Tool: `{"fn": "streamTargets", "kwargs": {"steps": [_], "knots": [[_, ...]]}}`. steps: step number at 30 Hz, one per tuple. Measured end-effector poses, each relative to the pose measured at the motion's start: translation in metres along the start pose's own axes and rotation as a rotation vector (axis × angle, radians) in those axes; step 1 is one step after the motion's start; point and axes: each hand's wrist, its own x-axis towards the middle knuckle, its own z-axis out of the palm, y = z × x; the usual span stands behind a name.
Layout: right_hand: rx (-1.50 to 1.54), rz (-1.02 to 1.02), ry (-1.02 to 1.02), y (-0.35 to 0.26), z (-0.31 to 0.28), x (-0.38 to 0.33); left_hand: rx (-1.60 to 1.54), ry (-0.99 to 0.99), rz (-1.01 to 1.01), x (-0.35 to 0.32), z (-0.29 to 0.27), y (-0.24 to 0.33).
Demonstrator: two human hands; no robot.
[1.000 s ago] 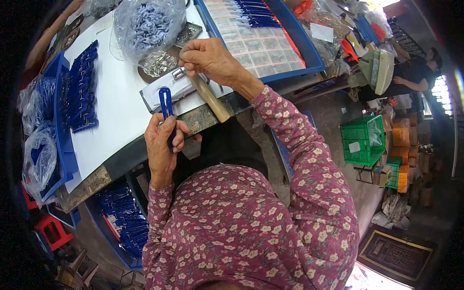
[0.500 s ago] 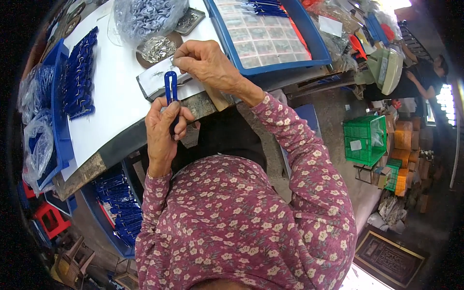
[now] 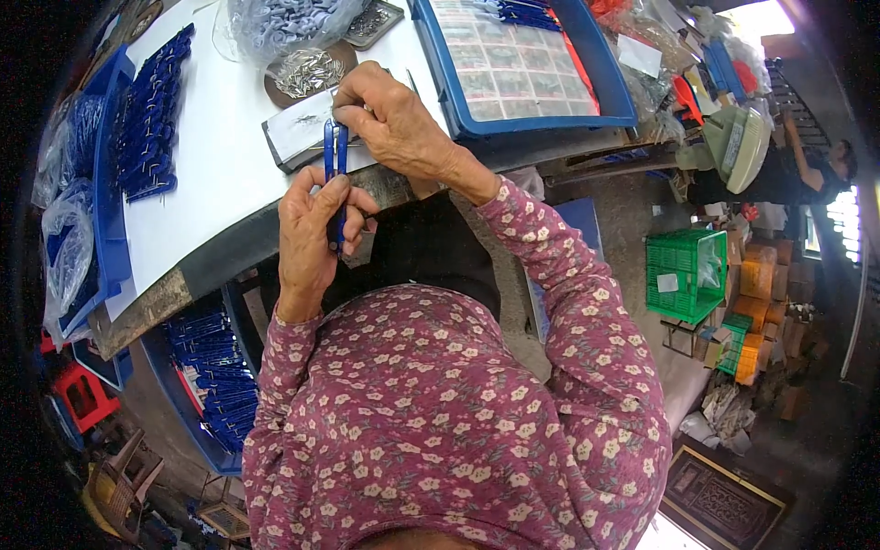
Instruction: Assembling blue plastic hand tool handles by inserting metal pins and securing them using a hammer on a metal block.
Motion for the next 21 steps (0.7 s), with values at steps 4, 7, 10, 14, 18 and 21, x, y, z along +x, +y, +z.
{"fn": "streamTargets", "kwargs": {"steps": [4,7,10,14,18,21], "knots": [[-0.070,-0.018,-0.014,0.003,0.001,0.000,0.013,0.005,0.011,0.000,0.001,0.000],[-0.064,-0.038,-0.006,0.004,0.002,0.000,-0.005,-0.007,-0.004,0.000,0.000,0.000],[-0.091,-0.051,-0.022,0.004,0.003,0.000,-0.021,-0.006,-0.010,0.000,0.000,0.000],[-0.156,-0.098,0.034,0.006,0.009,0.000,-0.029,-0.021,-0.004,0.000,-0.001,0.000],[-0.252,-0.226,0.085,0.007,0.012,0.000,-0.045,-0.013,0.009,0.000,-0.001,0.000],[-0.380,-0.330,0.078,0.005,0.013,0.001,-0.052,-0.012,0.012,0.001,-0.002,-0.001]]}}
